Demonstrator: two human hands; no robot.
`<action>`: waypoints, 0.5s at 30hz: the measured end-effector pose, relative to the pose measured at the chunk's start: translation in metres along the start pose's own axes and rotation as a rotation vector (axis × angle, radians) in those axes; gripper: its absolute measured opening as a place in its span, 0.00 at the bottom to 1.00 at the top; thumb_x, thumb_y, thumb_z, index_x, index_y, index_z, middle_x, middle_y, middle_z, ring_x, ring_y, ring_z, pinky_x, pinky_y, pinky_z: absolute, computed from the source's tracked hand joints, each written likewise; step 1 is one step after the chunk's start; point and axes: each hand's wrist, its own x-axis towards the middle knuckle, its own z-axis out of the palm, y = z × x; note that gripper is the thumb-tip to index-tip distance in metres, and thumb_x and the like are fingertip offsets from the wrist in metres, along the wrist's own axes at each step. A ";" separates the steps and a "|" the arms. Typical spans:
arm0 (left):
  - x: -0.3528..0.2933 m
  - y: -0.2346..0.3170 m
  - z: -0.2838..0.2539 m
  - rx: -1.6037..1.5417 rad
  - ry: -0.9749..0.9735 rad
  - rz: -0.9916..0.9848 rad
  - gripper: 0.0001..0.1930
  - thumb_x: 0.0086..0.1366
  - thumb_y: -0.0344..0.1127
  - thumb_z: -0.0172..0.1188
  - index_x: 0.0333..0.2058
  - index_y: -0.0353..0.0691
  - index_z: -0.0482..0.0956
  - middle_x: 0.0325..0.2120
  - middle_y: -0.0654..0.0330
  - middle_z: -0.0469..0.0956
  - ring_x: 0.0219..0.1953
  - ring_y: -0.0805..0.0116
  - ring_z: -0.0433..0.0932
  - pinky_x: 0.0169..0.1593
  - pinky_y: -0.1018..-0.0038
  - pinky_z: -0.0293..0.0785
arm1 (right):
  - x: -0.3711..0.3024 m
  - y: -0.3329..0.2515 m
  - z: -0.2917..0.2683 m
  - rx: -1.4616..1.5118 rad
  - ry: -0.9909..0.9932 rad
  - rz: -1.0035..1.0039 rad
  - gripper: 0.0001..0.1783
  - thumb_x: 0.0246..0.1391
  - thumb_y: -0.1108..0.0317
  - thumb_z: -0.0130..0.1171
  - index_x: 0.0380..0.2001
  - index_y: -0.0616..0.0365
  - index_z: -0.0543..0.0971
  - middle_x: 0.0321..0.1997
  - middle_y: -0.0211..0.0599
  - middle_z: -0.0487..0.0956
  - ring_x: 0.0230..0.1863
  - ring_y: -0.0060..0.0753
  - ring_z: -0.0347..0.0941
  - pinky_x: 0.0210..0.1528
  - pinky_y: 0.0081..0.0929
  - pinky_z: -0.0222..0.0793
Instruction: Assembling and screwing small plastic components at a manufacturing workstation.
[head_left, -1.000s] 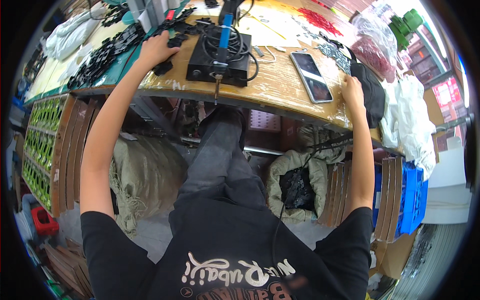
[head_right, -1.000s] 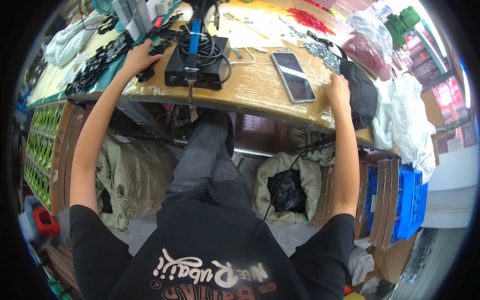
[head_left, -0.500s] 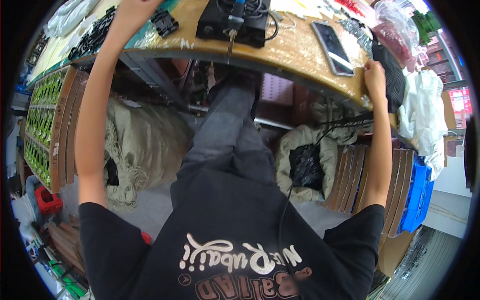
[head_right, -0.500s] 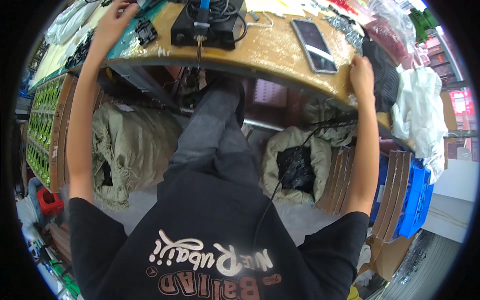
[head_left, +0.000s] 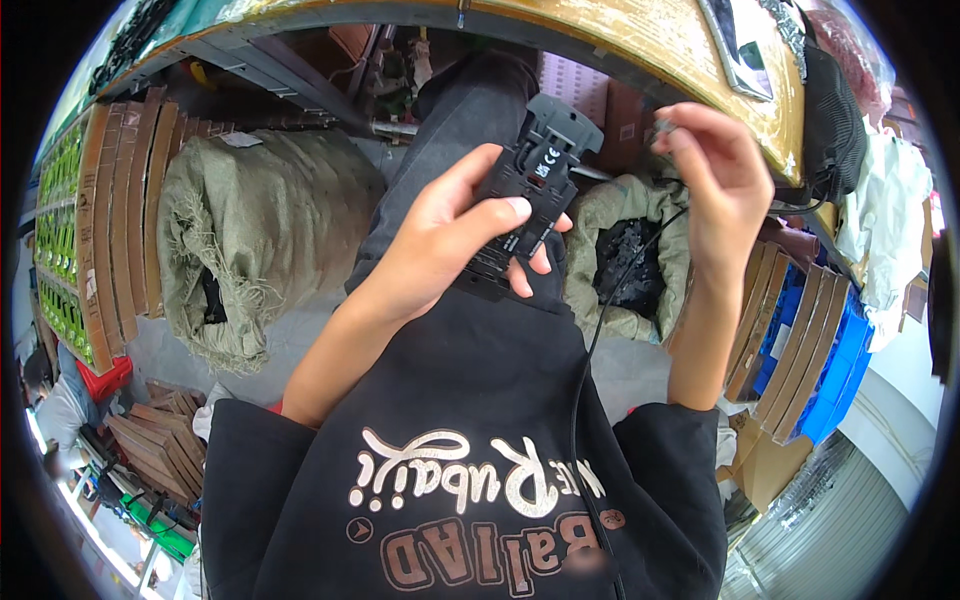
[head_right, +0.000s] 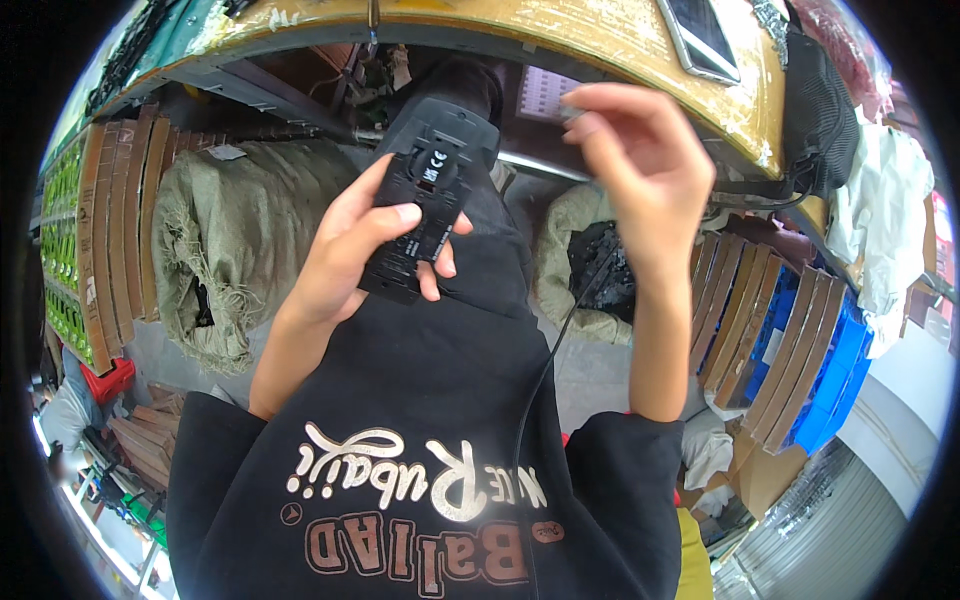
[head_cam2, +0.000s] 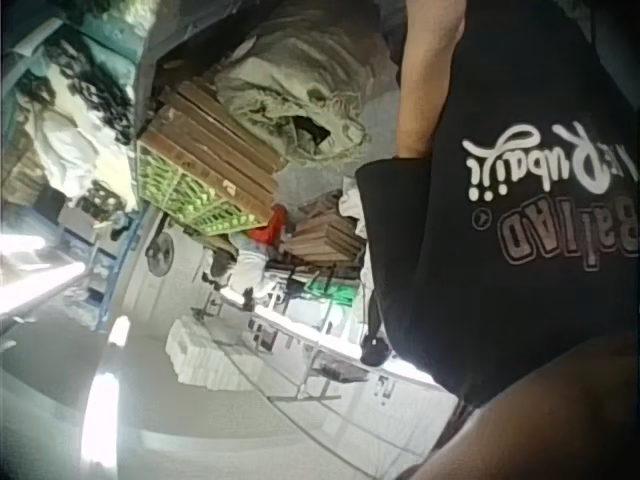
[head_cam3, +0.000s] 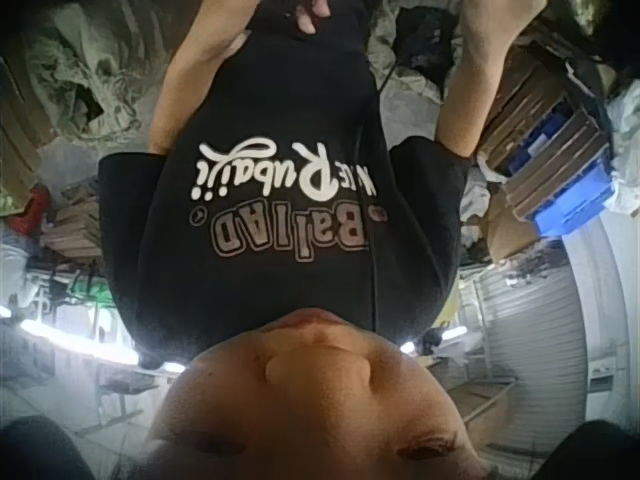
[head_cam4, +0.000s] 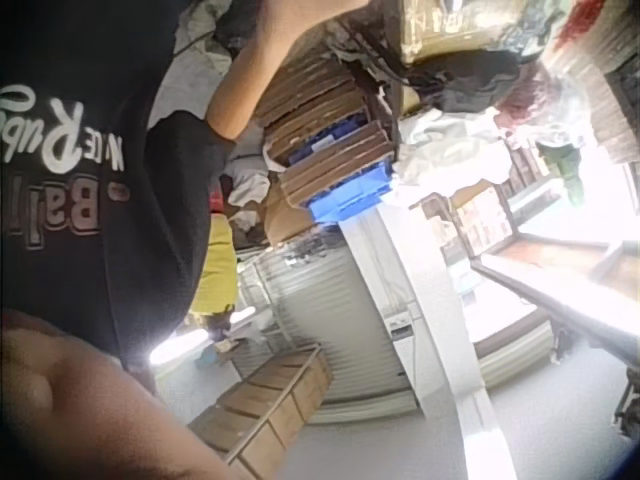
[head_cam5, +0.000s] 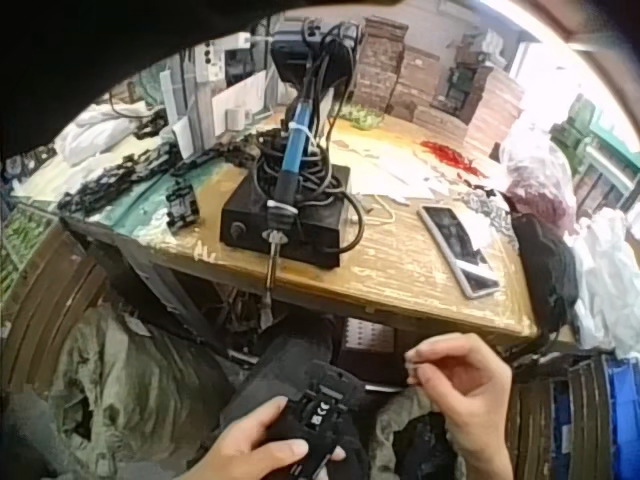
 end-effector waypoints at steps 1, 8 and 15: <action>0.002 -0.003 -0.001 0.018 -0.005 -0.022 0.15 0.56 0.30 0.46 0.42 0.31 0.61 0.30 0.49 0.72 0.24 0.68 0.73 0.21 0.78 0.73 | -0.007 0.002 0.006 0.087 -0.035 0.040 0.09 0.45 0.82 0.52 0.33 0.68 0.72 0.34 0.40 0.74 0.34 0.23 0.71 0.38 0.18 0.68; 0.009 -0.018 -0.007 0.206 -0.007 -0.146 0.15 0.57 0.28 0.47 0.43 0.32 0.62 0.30 0.51 0.73 0.24 0.73 0.73 0.20 0.82 0.69 | -0.026 0.019 0.022 0.291 -0.051 0.196 0.10 0.43 0.87 0.50 0.33 0.71 0.71 0.37 0.45 0.73 0.41 0.33 0.71 0.44 0.24 0.69; 0.015 -0.020 -0.011 0.347 -0.044 -0.249 0.12 0.57 0.26 0.47 0.41 0.32 0.63 0.30 0.57 0.73 0.24 0.78 0.70 0.22 0.86 0.67 | -0.026 0.029 0.018 0.105 0.011 0.179 0.11 0.41 0.85 0.54 0.32 0.70 0.72 0.32 0.43 0.76 0.36 0.30 0.73 0.41 0.22 0.68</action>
